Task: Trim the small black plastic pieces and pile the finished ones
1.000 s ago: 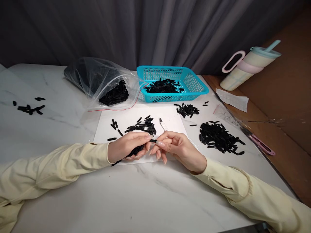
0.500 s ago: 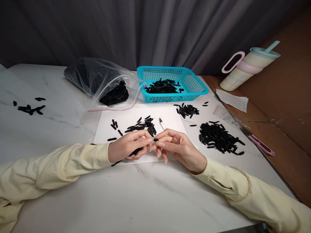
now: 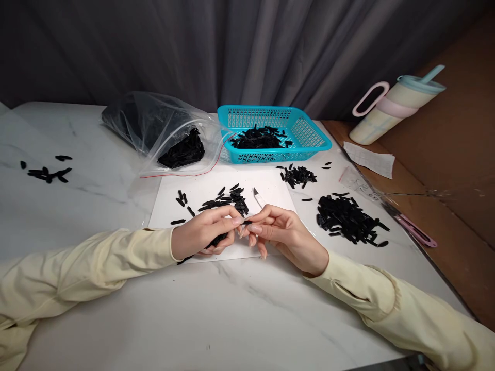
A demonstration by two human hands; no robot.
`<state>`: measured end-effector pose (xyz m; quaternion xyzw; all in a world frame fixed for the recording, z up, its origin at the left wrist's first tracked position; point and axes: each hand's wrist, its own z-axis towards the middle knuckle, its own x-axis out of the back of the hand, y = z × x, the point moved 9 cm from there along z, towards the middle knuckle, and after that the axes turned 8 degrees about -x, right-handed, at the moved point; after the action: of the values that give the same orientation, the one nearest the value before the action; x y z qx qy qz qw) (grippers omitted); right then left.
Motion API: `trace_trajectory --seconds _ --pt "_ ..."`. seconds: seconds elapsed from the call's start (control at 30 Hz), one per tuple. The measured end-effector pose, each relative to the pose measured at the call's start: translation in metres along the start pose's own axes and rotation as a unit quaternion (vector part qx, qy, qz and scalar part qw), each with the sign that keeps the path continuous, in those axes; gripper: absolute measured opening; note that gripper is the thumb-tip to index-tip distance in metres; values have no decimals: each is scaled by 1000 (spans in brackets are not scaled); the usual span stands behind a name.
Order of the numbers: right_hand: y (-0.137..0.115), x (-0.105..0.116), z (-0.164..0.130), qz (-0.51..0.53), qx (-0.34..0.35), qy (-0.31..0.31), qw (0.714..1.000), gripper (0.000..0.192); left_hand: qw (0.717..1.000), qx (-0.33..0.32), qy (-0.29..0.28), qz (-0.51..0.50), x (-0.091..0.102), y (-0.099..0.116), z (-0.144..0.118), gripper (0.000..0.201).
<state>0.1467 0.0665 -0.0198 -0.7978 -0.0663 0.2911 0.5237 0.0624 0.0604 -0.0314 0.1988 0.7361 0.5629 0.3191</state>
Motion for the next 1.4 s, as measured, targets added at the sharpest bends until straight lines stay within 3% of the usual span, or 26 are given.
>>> trace_trajectory --seconds 1.13,1.23,1.3,1.37,1.4 --pt "1 -1 0 -15 -7 -6 1000 11 1000 8 4 18 0 2 -1 18" --pt "-13 1 -5 -58 18 29 998 14 1000 10 14 -9 1 0 1 21" --pt "-38 5 -9 -129 60 65 988 15 999 12 27 -46 3 -1 3 22" --pt "-78 10 -12 -234 138 120 955 13 996 15 34 -86 4 -2 5 23" --pt "-102 13 -12 -291 189 156 925 12 994 19 34 -105 5 -2 6 24"
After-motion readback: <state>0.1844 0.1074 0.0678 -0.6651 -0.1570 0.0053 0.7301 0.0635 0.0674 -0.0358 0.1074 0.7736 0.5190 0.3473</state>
